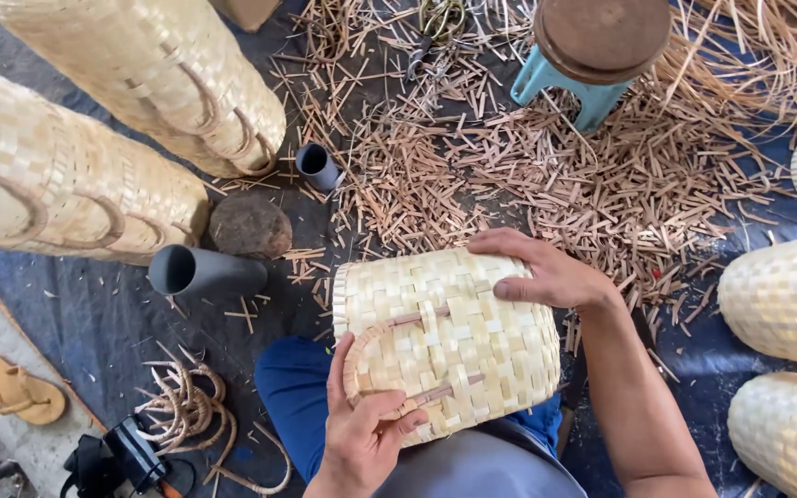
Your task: The person sits on the floor of a bamboo craft workshop fitting a curved bamboo handle into the woven wall of a bamboo basket, pressing and tucking the handle ends into the weave and rotating the basket to work each side. At the end they lift the finished basket and stack it upright with other completed baskets.
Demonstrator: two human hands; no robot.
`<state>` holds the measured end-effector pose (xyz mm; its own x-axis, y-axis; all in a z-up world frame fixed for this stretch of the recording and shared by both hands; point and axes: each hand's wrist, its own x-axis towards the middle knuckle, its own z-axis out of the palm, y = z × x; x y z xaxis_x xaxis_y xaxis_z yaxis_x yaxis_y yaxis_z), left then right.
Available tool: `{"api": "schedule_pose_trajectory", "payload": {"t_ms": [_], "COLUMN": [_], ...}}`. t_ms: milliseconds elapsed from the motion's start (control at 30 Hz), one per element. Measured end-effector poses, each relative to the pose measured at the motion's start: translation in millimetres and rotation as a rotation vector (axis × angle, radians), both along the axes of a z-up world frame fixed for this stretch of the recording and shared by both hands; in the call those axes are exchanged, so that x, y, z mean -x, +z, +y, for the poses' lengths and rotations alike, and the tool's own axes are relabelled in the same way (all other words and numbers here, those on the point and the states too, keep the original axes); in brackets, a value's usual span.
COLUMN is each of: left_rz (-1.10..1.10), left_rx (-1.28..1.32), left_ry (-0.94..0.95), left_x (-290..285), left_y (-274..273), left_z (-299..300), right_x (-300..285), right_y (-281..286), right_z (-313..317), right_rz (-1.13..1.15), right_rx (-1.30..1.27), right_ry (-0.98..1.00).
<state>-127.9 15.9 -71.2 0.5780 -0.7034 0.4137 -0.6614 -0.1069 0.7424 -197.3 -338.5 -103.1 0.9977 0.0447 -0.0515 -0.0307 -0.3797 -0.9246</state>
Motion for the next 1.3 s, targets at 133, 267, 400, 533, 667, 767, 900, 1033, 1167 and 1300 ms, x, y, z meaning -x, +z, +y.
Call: {"api": "schedule_pose_trajectory", "payload": {"t_ms": [133,267,400,533,667,767,900,1033,1167,1300], "left_rz": [0.037,0.052,0.051,0.048,0.048,0.043,0.002,0.036,0.044,0.162], "left_rx": [0.013,0.022,0.031,0.065,0.07,0.062,0.02,0.018,-0.015,0.028], "left_ry": [0.0,0.01,0.012,0.015,0.014,0.014,0.01,0.006,-0.006,0.173], "left_x": [4.7,8.0,10.1,9.5,8.6,9.5,10.5,10.8,14.9,12.5], "left_y": [7.1,8.5,8.2,6.5,7.4,8.6,9.1,11.1,22.8,50.5], "left_z": [-1.8,-1.8,-1.0,-2.4,-4.7,-4.5,-2.7,-1.9,0.1,-4.4], "right_x": [4.0,5.3,6.1,4.8,4.7,5.9,7.1,7.7,11.7,15.9], "right_y": [0.3,-0.8,1.6,-0.6,-6.1,-5.2,-2.6,-1.6,1.3,11.5], "right_z": [0.1,0.0,2.4,2.3,-0.2,0.4,2.0,1.8,4.9,9.8], "right_rz": [-0.026,-0.034,-0.052,-0.071,-0.072,-0.07,-0.041,-0.044,-0.055,-0.072], "right_rx": [-0.038,-0.018,0.008,0.023,0.006,-0.013,-0.005,-0.009,-0.009,-0.012], "right_ry": [0.005,0.014,0.02,0.002,-0.004,-0.011,-0.029,-0.013,-0.024,-0.029]}}
